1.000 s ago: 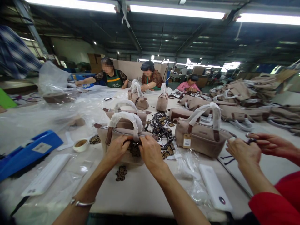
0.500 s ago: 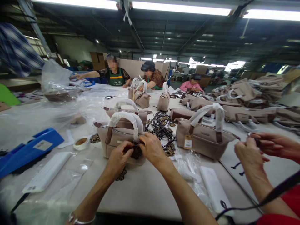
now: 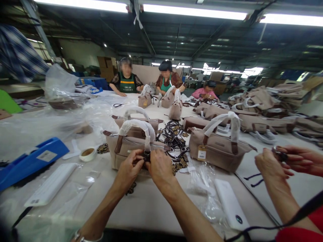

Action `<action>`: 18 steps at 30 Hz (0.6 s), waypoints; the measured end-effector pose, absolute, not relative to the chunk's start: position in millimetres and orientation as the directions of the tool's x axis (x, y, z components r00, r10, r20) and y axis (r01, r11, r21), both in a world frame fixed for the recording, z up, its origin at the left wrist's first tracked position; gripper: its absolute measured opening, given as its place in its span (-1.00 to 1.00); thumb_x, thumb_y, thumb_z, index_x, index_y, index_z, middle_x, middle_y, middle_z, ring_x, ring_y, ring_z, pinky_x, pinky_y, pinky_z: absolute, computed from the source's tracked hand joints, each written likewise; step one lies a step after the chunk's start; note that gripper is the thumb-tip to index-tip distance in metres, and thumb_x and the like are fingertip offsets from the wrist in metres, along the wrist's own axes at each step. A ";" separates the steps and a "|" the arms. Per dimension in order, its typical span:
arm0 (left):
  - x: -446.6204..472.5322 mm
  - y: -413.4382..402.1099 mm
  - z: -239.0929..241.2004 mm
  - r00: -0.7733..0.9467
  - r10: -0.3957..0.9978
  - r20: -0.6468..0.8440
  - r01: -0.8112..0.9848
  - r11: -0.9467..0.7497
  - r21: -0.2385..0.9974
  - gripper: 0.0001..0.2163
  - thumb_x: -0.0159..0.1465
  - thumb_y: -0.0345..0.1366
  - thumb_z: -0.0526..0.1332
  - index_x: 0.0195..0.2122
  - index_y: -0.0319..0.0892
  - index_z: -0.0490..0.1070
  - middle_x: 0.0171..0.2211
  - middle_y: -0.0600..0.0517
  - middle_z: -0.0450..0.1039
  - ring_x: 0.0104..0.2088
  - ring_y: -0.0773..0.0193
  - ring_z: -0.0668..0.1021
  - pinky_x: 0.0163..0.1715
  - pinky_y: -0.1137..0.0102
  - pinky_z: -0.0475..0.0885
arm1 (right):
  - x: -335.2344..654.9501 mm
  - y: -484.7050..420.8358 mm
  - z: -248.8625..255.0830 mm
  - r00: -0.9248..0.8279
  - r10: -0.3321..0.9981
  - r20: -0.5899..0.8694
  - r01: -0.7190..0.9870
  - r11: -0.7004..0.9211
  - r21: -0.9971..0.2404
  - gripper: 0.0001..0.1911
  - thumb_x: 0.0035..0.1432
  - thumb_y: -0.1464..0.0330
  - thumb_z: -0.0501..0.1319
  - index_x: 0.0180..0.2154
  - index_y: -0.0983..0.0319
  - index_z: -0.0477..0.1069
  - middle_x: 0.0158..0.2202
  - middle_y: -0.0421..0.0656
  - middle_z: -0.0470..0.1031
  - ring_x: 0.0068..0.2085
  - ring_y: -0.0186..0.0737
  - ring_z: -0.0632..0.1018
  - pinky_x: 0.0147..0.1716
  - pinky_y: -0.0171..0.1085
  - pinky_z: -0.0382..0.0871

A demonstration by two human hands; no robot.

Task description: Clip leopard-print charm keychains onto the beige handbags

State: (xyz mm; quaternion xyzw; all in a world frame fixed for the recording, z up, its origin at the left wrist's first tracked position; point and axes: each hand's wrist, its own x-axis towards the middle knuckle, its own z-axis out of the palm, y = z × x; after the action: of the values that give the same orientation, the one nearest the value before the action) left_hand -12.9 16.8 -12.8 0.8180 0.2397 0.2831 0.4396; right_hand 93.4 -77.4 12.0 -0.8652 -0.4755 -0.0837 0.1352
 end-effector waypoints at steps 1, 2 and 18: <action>-13.5 16.4 -12.6 0.727 0.636 0.261 0.145 -0.513 0.846 -0.72 0.27 -0.35 0.07 0.01 -0.12 0.27 -0.26 0.03 0.55 -0.25 0.24 0.58 -0.20 0.37 0.42 | 93.3 -77.4 11.1 0.541 0.799 0.264 0.841 -0.512 -0.173 -0.85 0.06 0.33 0.32 -0.31 0.23 0.44 -0.27 -0.05 0.54 -0.25 -0.07 0.56 -0.38 -0.26 0.31; -14.0 16.1 -12.2 0.728 0.629 0.272 0.152 -0.535 0.831 -0.71 0.28 -0.35 0.06 0.03 -0.12 0.26 -0.25 0.03 0.56 -0.23 0.23 0.58 -0.18 0.37 0.41 | 93.8 -77.5 10.0 0.550 0.794 0.258 0.834 -0.511 -0.205 -0.88 0.06 0.35 0.31 -0.32 0.22 0.45 -0.28 -0.06 0.55 -0.25 -0.09 0.56 -0.38 -0.28 0.30; 9.0 43.5 8.0 0.802 0.513 0.307 0.191 -0.707 0.681 -0.76 0.13 -0.44 0.12 -0.19 -0.15 0.45 -0.32 0.04 0.45 -0.27 0.23 0.48 -0.21 0.36 0.37 | 132.8 -93.1 35.5 0.442 0.774 0.453 0.892 -0.330 -0.308 -0.87 0.16 0.45 0.13 -0.34 0.20 0.45 -0.32 -0.15 0.53 -0.25 -0.20 0.49 -0.24 -0.28 0.27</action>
State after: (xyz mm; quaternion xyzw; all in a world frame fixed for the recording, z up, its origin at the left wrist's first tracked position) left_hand 9.0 43.5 8.0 0.8907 0.1974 0.2451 0.3280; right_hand 132.8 -93.1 35.5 -0.8076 -0.5158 -0.1127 0.2628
